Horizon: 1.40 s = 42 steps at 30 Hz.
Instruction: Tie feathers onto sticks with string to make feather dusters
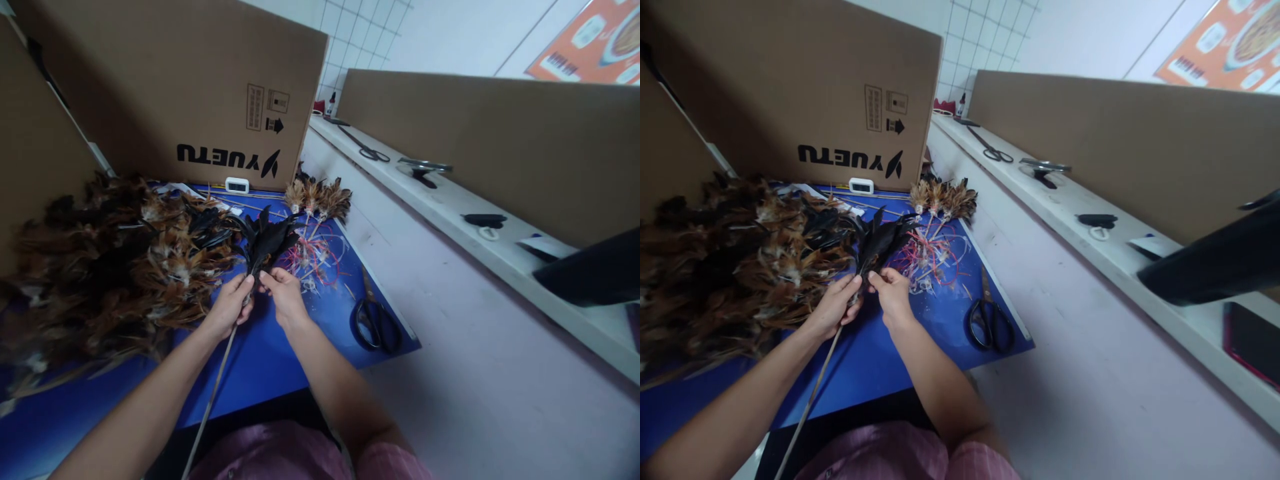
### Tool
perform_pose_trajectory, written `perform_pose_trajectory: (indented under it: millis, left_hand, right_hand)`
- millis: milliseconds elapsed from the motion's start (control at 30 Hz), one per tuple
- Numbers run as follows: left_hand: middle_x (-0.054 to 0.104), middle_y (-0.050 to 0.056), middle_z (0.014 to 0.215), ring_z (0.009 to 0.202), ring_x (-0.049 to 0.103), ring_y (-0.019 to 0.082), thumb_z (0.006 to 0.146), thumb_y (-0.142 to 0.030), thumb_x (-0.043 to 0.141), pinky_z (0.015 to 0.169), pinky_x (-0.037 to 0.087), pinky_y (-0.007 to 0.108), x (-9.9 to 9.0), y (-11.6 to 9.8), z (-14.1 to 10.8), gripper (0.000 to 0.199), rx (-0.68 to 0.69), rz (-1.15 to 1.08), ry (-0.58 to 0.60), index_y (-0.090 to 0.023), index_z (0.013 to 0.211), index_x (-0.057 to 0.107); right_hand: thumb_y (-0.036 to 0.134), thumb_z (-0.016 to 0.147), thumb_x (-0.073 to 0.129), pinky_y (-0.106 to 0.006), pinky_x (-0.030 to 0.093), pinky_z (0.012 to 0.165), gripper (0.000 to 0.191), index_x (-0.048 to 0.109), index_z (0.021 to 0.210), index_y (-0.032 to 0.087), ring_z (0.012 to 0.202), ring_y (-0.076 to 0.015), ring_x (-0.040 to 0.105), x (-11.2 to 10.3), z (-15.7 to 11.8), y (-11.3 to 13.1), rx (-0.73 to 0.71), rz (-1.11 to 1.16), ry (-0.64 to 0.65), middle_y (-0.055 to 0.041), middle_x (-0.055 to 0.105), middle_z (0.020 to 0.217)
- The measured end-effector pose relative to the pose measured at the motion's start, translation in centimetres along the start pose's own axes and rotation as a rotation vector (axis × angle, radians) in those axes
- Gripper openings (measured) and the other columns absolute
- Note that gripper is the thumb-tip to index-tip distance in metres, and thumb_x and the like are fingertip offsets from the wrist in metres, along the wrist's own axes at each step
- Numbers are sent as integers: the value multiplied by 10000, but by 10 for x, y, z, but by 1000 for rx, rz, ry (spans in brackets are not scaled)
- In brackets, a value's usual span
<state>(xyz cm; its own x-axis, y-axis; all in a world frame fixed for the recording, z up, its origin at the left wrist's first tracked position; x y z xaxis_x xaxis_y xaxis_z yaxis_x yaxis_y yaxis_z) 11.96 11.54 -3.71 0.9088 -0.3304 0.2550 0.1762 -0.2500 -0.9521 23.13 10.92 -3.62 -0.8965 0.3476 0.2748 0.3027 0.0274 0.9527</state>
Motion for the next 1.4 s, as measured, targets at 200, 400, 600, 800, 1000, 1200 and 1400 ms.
perform_pose_trajectory:
  millis: [200,400,600,800,1000,1200,1400]
  left_hand:
    - [447,-65,487,318,295,31,771,-554,601,264,191,124,2,2,-2,400,-22,23,40,-162,779,517]
    - [480,-46,598,350,333,25,749,-549,631,268,190,113,1,6,-1,407,-70,-13,66,-167,808,505]
    - [442,-59,636,370,332,18,751,-561,627,283,176,97,0,9,-1,417,-98,-49,83,-184,865,491]
    - [459,-48,624,368,331,22,771,-510,637,284,177,103,-3,11,1,382,-191,-167,133,-175,885,492]
    - [410,-60,595,356,295,20,801,-464,619,275,159,105,-7,13,6,333,-233,-304,240,-157,880,513]
    - [421,-56,579,357,292,26,813,-412,604,279,153,112,-9,18,11,275,-232,-343,199,-155,841,508]
    - [463,-27,500,350,317,31,802,-261,584,307,133,122,-6,26,11,167,-247,-324,161,-131,701,552]
  right_hand:
    - [336,597,689,-238,301,534,243,514,532,180,480,-74,375,-6,4,2,0,-79,13,74,460,478]
    - [387,681,627,-241,269,531,299,491,510,183,519,-87,337,-12,7,2,-97,-282,71,65,413,491]
    - [408,772,538,-245,296,564,340,479,526,181,543,-98,361,-14,11,0,-207,-447,151,54,427,517]
    - [437,779,537,-242,303,559,364,473,523,186,539,-103,392,-16,15,3,-222,-560,216,52,448,515]
    - [394,847,496,-232,302,530,370,543,547,182,491,-97,422,-15,20,15,-259,-809,362,42,495,499]
    - [291,880,548,-271,346,590,221,660,721,187,609,-152,562,22,0,79,-656,-1387,139,-41,648,678]
    - [231,936,469,-280,414,847,210,667,980,178,960,-172,579,131,8,65,-974,-1357,632,-56,664,993]
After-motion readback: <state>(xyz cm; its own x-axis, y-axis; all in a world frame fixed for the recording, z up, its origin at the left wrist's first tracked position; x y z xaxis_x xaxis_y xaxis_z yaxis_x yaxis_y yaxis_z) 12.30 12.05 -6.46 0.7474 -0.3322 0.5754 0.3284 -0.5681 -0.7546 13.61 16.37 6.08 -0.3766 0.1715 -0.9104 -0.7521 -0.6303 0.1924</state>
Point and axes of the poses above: each hand's wrist, its own z-axis towards the middle knuckle, its own x-axis out of the palm, y = z × x, the point moved 3 cm from there along z, towards the middle knuckle
